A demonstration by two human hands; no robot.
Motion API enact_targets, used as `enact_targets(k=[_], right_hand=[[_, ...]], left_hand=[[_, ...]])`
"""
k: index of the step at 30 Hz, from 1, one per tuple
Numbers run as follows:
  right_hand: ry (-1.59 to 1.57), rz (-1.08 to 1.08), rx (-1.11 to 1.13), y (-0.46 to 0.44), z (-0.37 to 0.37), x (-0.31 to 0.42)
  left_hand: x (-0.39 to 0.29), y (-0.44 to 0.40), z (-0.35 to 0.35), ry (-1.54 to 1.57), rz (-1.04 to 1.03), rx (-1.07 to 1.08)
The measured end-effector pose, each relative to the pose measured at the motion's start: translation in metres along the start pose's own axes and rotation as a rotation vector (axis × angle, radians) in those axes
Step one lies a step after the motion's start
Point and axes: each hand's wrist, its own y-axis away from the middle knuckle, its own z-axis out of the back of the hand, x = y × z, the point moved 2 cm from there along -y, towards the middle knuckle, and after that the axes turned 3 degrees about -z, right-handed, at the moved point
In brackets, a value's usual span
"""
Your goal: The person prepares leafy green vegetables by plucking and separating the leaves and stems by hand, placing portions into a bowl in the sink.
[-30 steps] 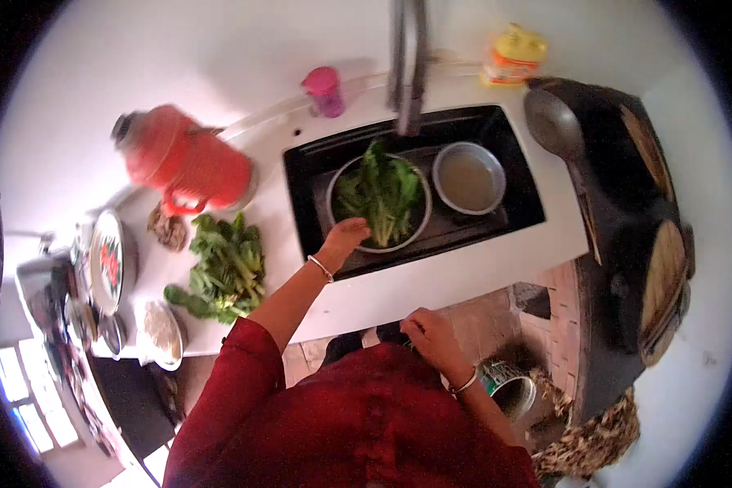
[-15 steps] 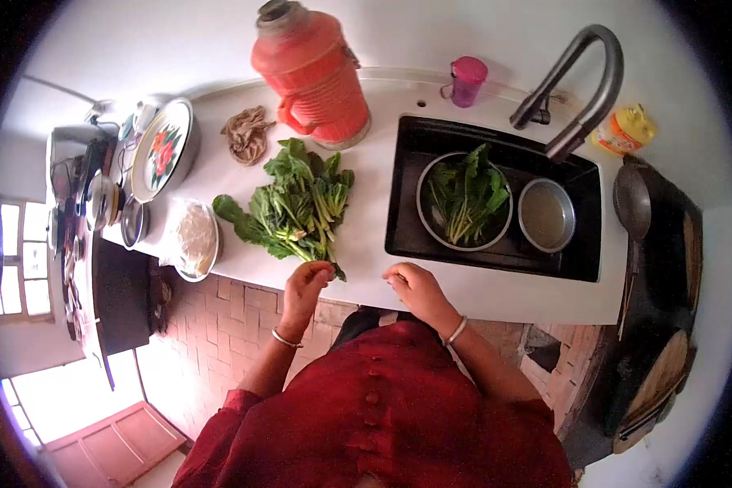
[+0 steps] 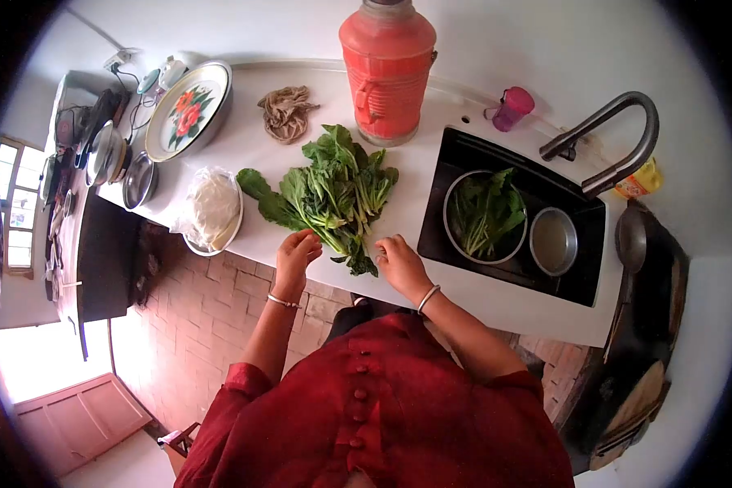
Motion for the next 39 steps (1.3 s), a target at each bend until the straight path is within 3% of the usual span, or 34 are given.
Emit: enact_targets(k=[5, 8, 10, 14, 20, 24, 26, 27, 28, 31, 34, 39], right_hand=[[0.100, 0.058, 0.045, -0.007, -0.005, 0.009], [0.208, 0.130, 0.002, -0.011, -0.004, 0.021], [0.231, 0.190, -0.145, -0.021, 0.001, 0.035], [0.159, 0.181, -0.126, -0.049, -0.011, 0.057], [0.386, 0.184, -0.096, -0.077, -0.036, 0.059], [0.339, 0.141, -0.130, -0.087, -0.037, 0.058], [-0.119, -0.244, -0.005, -0.089, -0.030, 0.047], [-0.594, -0.451, 0.098, -0.086, -0.026, 0.045], [-0.591, -0.451, 0.093, -0.082, -0.020, 0.047], [-1.129, -0.466, 0.140, -0.064, -0.004, 0.064], [-1.185, -0.426, 0.070, -0.052, -0.003, 0.070], [-0.965, -0.335, -0.005, -0.037, 0.002, 0.089]], left_hand=[[0.004, -0.013, -0.005, 0.066, 0.061, 0.046], [0.006, -0.015, -0.002, 0.100, 0.068, 0.074], [0.007, -0.017, -0.002, 0.099, 0.072, 0.097], [0.008, -0.018, 0.002, 0.095, 0.084, 0.113], [0.007, -0.018, 0.007, 0.108, 0.105, 0.121], [0.012, -0.021, 0.013, 0.117, 0.120, 0.121], [0.012, -0.021, 0.014, 0.105, 0.119, 0.119], [0.013, -0.021, 0.015, 0.108, 0.119, 0.122], [0.014, -0.020, 0.016, 0.106, 0.126, 0.120], [0.014, -0.022, 0.017, 0.079, 0.117, 0.135], [0.005, -0.011, 0.010, 0.018, 0.052, 0.136], [-0.041, 0.021, -0.022, 0.148, 0.057, 0.323]])
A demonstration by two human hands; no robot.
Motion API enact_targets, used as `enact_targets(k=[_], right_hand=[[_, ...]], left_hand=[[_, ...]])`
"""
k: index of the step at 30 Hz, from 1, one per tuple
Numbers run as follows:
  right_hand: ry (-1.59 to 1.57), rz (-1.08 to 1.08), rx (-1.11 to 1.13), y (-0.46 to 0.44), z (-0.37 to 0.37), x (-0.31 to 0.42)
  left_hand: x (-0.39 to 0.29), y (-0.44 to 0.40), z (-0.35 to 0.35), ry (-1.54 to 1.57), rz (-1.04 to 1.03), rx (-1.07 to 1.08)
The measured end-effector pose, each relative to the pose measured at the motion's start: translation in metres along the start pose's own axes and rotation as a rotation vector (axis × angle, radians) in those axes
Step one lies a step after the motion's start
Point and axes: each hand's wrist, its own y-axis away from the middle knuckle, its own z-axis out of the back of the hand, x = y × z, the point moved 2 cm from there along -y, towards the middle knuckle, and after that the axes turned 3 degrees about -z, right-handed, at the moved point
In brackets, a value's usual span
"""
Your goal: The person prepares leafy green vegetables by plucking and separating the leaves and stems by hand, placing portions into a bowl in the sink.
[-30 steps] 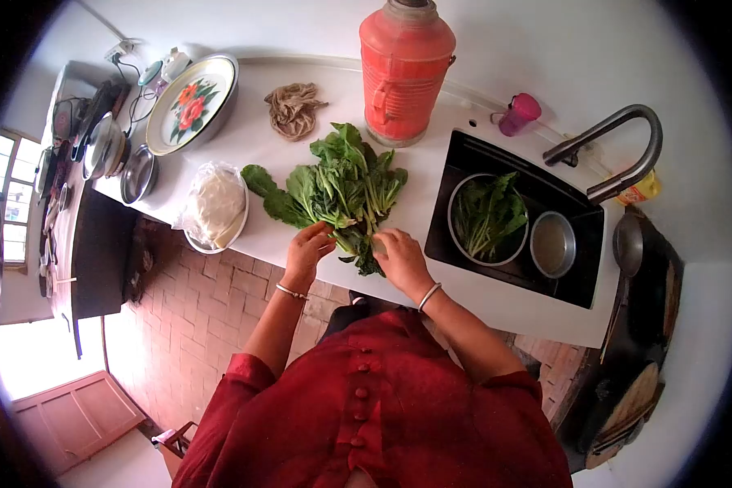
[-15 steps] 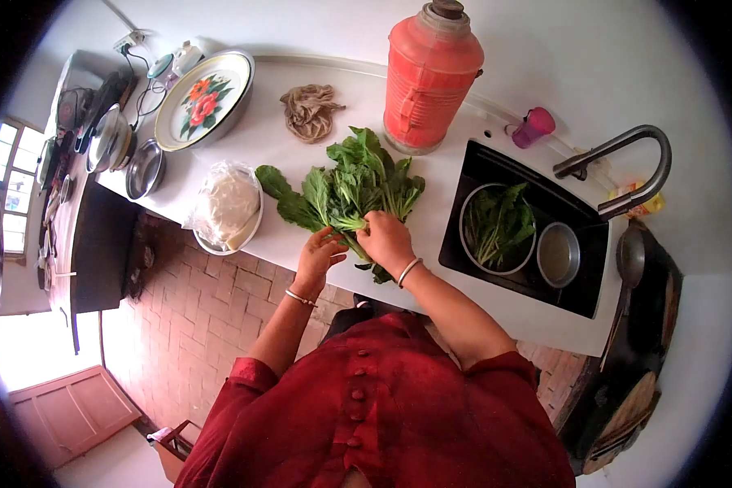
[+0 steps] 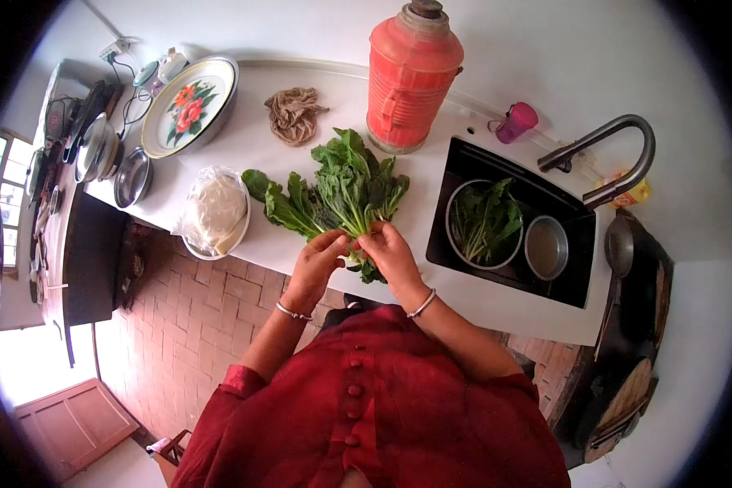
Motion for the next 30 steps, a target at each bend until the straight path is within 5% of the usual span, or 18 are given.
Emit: enact_targets(k=[10, 17, 20, 22, 27, 30], right_hand=[[0.438, 0.200, -0.026, 0.011, 0.014, -0.007], [0.389, 0.100, -0.062, 0.018, 0.026, -0.001], [0.235, -0.013, -0.112, 0.022, 0.025, 0.004], [-0.354, -0.045, -0.088, 0.023, 0.022, 0.001], [-0.463, -0.014, -0.041, 0.028, 0.031, 0.008], [-0.399, -0.017, 0.009, 0.030, 0.035, 0.010]], left_hand=[[0.001, 0.005, -0.023, 0.005, -0.070, -0.013], [0.010, 0.003, -0.034, -0.102, -0.111, 0.027], [0.002, 0.013, -0.052, 0.132, -0.155, -0.093], [0.006, 0.014, -0.054, 0.360, -0.071, -0.086], [0.024, -0.008, -0.016, 0.776, -0.023, -0.130], [-0.005, 0.000, -0.016, 0.366, 0.047, -0.055]])
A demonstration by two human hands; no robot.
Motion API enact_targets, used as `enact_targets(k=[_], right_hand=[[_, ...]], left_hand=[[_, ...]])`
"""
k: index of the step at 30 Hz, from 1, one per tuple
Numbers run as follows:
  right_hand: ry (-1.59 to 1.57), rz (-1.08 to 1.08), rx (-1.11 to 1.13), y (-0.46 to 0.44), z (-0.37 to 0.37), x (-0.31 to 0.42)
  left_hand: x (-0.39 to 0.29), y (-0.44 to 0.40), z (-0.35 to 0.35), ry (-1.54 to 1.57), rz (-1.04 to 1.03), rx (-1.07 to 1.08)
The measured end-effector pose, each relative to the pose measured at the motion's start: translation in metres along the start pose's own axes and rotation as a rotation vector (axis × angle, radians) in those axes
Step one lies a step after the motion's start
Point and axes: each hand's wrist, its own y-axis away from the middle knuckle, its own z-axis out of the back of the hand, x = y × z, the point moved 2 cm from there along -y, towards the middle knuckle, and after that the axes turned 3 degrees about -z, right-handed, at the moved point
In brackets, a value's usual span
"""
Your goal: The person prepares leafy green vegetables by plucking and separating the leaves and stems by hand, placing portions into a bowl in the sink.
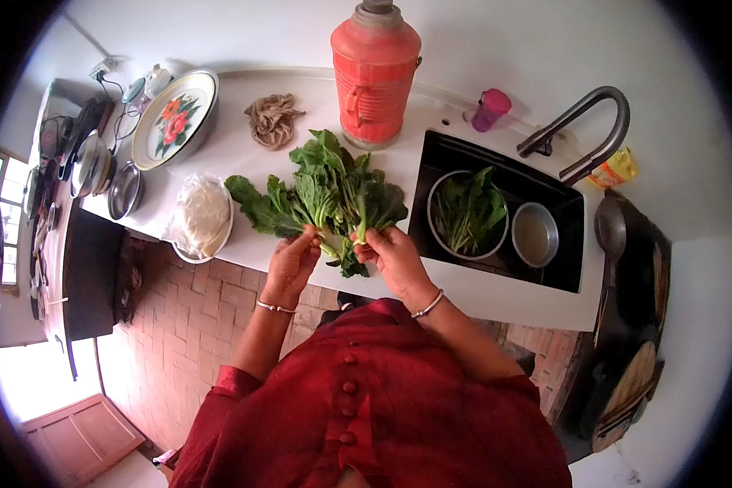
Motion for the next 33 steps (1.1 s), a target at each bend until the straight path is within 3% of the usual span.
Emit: enact_targets(k=[1, 6, 7, 8, 10, 14, 18, 20, 21, 23, 27, 30, 33], right_hand=[[0.087, -0.046, -0.017, 0.005, 0.000, -0.002], [0.487, 0.015, -0.031, 0.006, -0.002, -0.002], [0.707, 0.019, -0.043, 0.008, -0.007, 0.003], [0.927, 0.023, -0.054, 0.009, -0.010, 0.005], [0.992, 0.117, -0.045, 0.011, -0.014, 0.005], [1.071, 0.364, -0.025, 0.012, -0.016, 0.007], [1.064, 0.336, -0.072, 0.010, -0.011, 0.004], [0.589, 0.131, -0.075, 0.009, -0.008, -0.002], [0.589, 0.132, -0.076, 0.009, -0.009, -0.004], [0.045, 0.071, 0.061, 0.009, -0.012, -0.008], [-0.185, 0.084, 0.012, 0.008, 0.000, -0.013], [-0.227, 0.006, 0.098, 0.008, 0.006, -0.009], [0.025, -0.023, 0.068, 0.008, 0.006, -0.010]], left_hand=[[-0.009, 0.013, -0.020, -0.231, 0.034, 0.055], [-0.009, 0.025, -0.039, -0.335, -0.009, 0.257], [-0.009, 0.027, -0.043, -0.407, -0.047, 0.294], [-0.007, 0.028, -0.043, -0.408, -0.046, 0.293], [-0.006, 0.029, -0.045, -0.550, -0.149, 0.261], [0.004, 0.026, -0.039, -0.545, -0.191, 0.151], [0.013, 0.030, -0.044, -0.293, -0.157, 0.039], [0.019, 0.031, -0.042, -0.182, -0.136, -0.046], [0.023, 0.028, -0.039, -0.026, -0.092, -0.013], [0.028, 0.025, -0.036, 0.129, -0.045, 0.020], [0.025, 0.010, -0.011, 0.517, -0.003, -0.037], [0.002, 0.014, -0.007, 0.233, 0.033, -0.039], [-0.010, 0.025, -0.021, -0.077, 0.033, 0.056]])
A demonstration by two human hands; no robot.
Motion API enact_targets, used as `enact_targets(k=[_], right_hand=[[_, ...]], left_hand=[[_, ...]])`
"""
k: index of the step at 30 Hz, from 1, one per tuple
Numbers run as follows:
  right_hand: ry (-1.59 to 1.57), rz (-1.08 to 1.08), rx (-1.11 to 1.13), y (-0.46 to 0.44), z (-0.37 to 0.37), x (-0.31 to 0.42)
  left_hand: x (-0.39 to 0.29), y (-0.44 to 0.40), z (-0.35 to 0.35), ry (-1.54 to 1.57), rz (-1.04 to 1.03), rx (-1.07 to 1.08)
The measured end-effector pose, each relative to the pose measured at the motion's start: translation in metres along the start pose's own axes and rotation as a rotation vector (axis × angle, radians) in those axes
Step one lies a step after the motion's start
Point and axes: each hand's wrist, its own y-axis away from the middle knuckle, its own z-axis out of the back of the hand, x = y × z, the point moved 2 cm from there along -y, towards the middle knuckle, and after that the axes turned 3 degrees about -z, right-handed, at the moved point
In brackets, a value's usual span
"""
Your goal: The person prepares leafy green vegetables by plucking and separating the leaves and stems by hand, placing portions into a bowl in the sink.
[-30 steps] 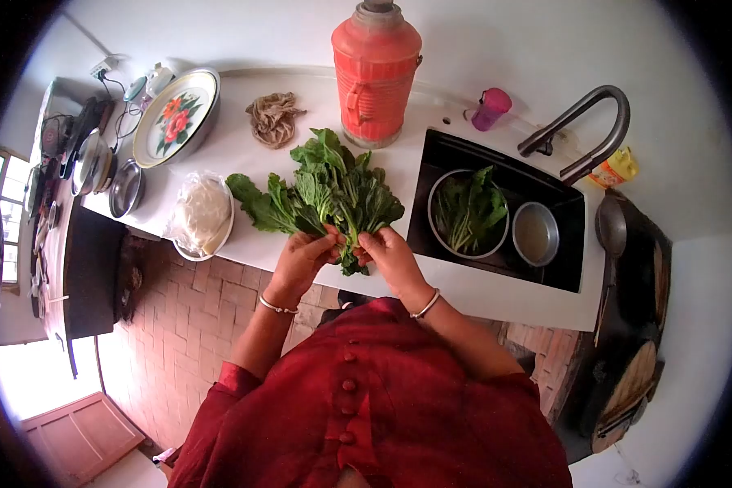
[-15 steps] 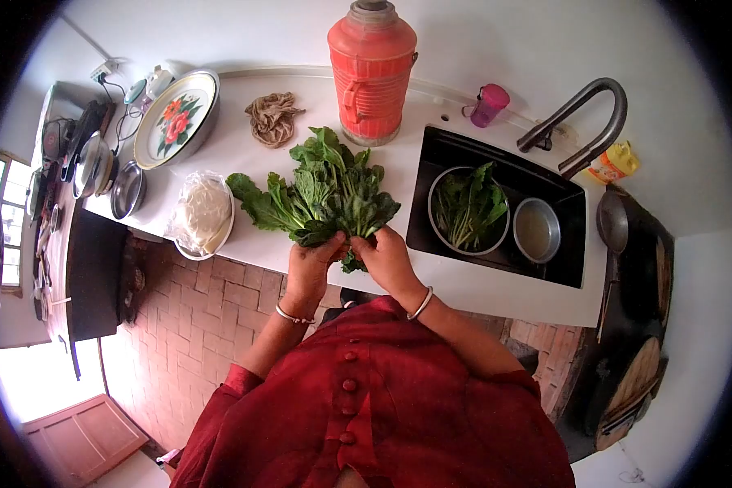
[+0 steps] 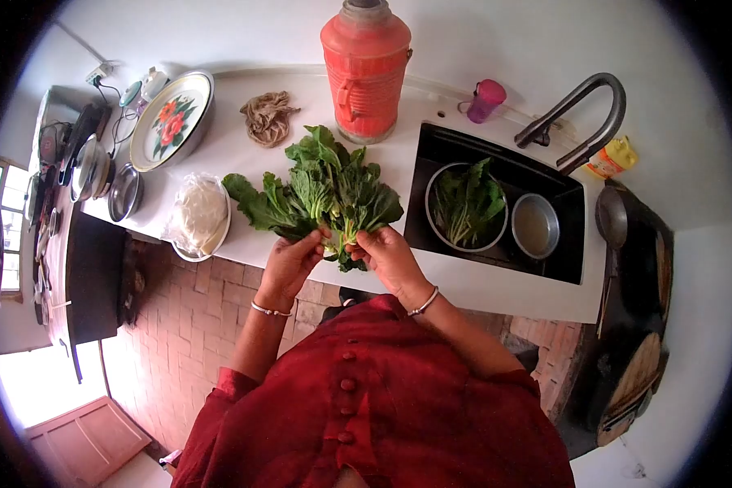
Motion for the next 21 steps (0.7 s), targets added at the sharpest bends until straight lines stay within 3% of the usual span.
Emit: enact_targets(k=[5, 9, 10, 12, 16, 21], right_hand=[[0.420, 0.010, -0.034, 0.001, -0.008, 0.004], [0.896, 0.043, 0.047, -0.002, -0.010, 0.009], [0.895, 0.043, 0.046, -0.001, -0.012, 0.009], [1.048, 0.313, 0.048, 0.000, -0.019, 0.012], [0.959, 0.229, -0.083, -0.002, -0.015, 0.010], [0.406, 0.110, -0.178, -0.003, -0.009, -0.001]], left_hand=[[0.002, 0.000, -0.007, -0.389, -0.046, 0.200], [0.002, 0.003, -0.016, -0.442, -0.040, 0.215], [0.003, 0.003, -0.018, -0.442, -0.065, 0.187], [0.007, 0.002, -0.022, -0.443, -0.088, 0.161], [0.020, -0.004, -0.017, -0.360, -0.166, 0.073], [0.031, 0.001, -0.028, -0.151, -0.200, -0.017]])
